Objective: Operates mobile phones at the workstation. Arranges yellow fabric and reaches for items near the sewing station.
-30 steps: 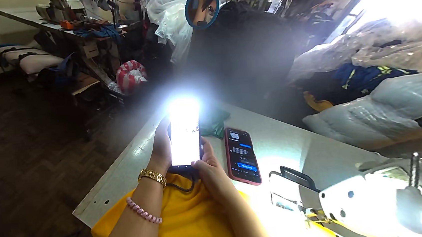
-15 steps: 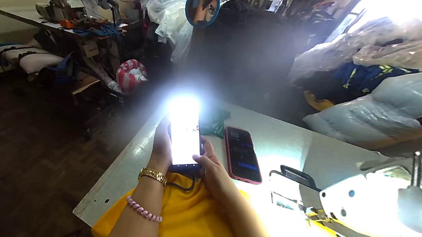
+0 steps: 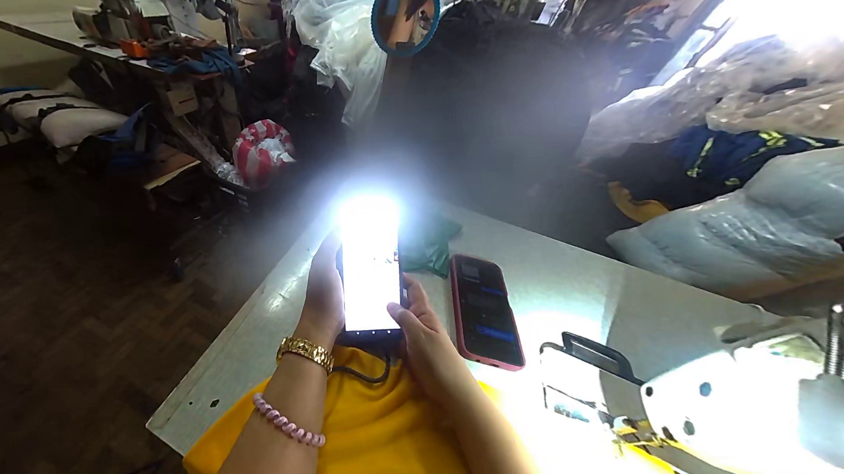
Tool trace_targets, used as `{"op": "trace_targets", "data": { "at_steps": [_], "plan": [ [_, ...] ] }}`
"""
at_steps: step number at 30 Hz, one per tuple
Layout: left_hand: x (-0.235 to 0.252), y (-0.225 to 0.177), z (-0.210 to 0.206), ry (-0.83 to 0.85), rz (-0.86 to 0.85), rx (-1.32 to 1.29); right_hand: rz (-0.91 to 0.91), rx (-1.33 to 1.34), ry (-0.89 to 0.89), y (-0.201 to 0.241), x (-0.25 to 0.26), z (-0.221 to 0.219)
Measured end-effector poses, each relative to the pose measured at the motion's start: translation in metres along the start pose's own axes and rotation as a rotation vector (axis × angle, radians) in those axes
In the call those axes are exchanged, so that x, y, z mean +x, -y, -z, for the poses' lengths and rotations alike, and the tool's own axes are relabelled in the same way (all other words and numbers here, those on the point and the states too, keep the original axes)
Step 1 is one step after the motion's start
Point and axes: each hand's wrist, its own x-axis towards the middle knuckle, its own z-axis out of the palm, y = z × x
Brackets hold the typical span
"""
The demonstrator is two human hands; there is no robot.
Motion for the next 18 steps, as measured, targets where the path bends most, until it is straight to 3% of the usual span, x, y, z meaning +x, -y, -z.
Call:
{"op": "trace_targets", "data": {
  "at_steps": [18],
  "plan": [
    [-0.0004, 0.0010, -0.0004, 0.002, 0.014, -0.013, -0.039, 0.094, 0.053, -0.0035, 0.0015, 0.0038]
  ]
}}
